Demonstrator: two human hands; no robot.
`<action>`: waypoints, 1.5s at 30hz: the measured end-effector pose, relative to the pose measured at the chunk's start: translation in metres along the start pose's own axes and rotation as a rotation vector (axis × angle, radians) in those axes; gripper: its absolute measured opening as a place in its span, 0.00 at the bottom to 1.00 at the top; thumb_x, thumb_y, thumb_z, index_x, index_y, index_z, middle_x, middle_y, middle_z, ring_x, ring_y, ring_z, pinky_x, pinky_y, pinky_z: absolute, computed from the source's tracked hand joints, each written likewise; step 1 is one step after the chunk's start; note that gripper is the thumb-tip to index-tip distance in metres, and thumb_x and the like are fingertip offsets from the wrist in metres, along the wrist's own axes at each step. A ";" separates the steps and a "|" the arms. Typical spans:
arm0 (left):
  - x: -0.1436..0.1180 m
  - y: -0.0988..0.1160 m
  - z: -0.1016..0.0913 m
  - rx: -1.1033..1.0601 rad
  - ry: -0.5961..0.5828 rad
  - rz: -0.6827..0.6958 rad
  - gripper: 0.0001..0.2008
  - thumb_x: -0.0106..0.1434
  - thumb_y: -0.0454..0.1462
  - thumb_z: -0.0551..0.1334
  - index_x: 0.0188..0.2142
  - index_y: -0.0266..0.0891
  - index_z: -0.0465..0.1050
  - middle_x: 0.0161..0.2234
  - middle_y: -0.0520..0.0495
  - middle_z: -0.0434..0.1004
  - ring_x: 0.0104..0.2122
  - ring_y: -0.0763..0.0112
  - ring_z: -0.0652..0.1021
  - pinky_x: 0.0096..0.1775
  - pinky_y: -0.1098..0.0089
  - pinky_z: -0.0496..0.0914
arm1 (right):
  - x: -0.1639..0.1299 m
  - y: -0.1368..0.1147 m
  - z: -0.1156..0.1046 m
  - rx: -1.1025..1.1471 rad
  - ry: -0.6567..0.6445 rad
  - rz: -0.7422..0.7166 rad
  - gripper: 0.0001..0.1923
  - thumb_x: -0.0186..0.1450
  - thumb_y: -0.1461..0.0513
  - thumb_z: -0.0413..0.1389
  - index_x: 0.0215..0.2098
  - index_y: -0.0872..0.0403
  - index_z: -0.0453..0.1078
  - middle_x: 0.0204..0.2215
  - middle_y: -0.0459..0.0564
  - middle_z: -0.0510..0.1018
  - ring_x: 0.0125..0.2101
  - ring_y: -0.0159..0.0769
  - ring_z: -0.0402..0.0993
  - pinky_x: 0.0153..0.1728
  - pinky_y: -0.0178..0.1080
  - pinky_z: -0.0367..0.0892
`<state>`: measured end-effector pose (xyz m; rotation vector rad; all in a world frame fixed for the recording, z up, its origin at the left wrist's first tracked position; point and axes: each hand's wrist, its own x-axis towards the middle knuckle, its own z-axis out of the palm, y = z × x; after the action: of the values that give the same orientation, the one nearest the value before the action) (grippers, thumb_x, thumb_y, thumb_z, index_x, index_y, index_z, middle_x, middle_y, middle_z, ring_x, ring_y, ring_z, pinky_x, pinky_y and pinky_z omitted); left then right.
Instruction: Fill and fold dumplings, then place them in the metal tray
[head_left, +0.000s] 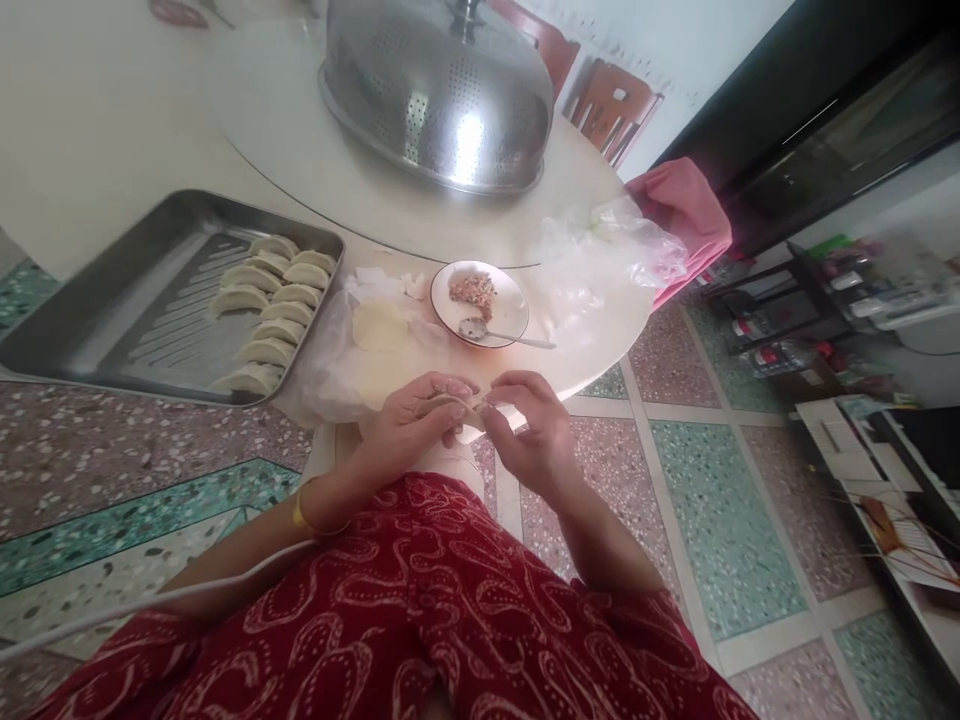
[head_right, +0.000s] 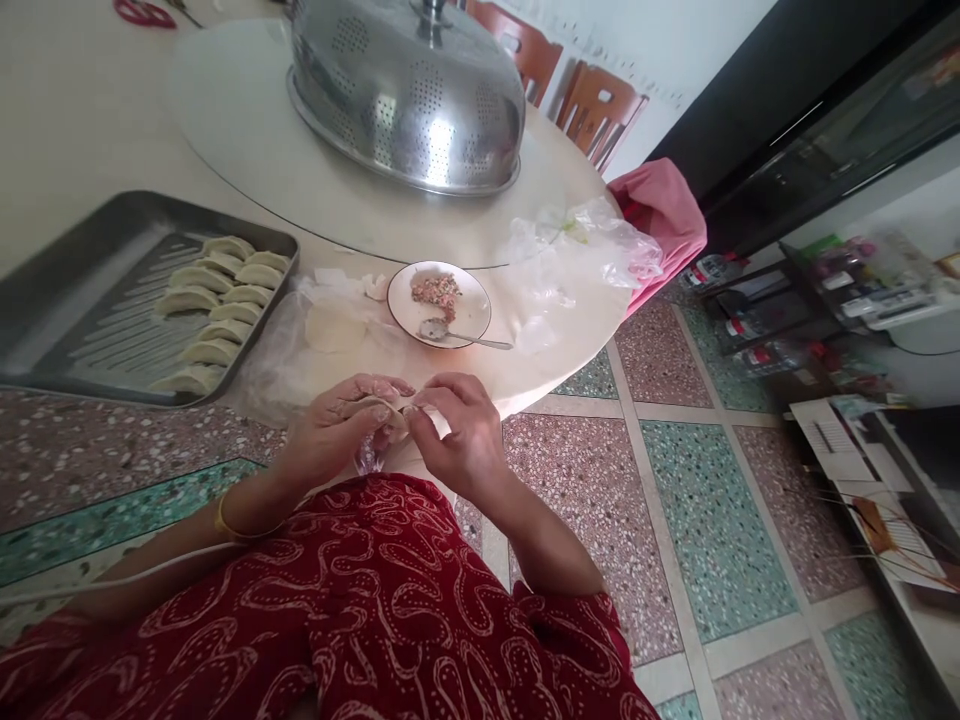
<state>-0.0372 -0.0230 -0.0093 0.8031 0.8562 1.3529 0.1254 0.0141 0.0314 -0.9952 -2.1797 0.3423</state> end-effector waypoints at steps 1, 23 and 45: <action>-0.001 0.002 0.001 0.028 -0.011 0.020 0.06 0.61 0.39 0.66 0.36 0.38 0.75 0.41 0.48 0.76 0.23 0.80 0.73 0.24 0.76 0.69 | 0.001 0.000 0.000 0.033 0.002 0.034 0.03 0.64 0.65 0.57 0.34 0.52 0.73 0.35 0.51 0.77 0.35 0.36 0.75 0.31 0.40 0.74; 0.004 0.005 -0.001 0.264 0.049 0.000 0.09 0.61 0.40 0.65 0.38 0.39 0.69 0.36 0.50 0.74 0.26 0.77 0.73 0.27 0.75 0.70 | 0.017 -0.001 0.002 0.156 -0.184 0.128 0.08 0.65 0.64 0.53 0.36 0.52 0.75 0.35 0.50 0.77 0.38 0.36 0.73 0.39 0.42 0.72; 0.008 0.009 0.003 0.257 0.121 0.091 0.07 0.56 0.37 0.67 0.32 0.38 0.71 0.39 0.48 0.78 0.23 0.80 0.73 0.25 0.77 0.71 | 0.001 0.013 -0.010 0.143 -0.158 0.136 0.05 0.64 0.63 0.58 0.37 0.51 0.76 0.36 0.50 0.79 0.39 0.37 0.76 0.35 0.43 0.76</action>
<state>-0.0388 -0.0148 -0.0004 0.9747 1.1162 1.3994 0.1389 0.0231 0.0322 -1.0695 -2.1959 0.6514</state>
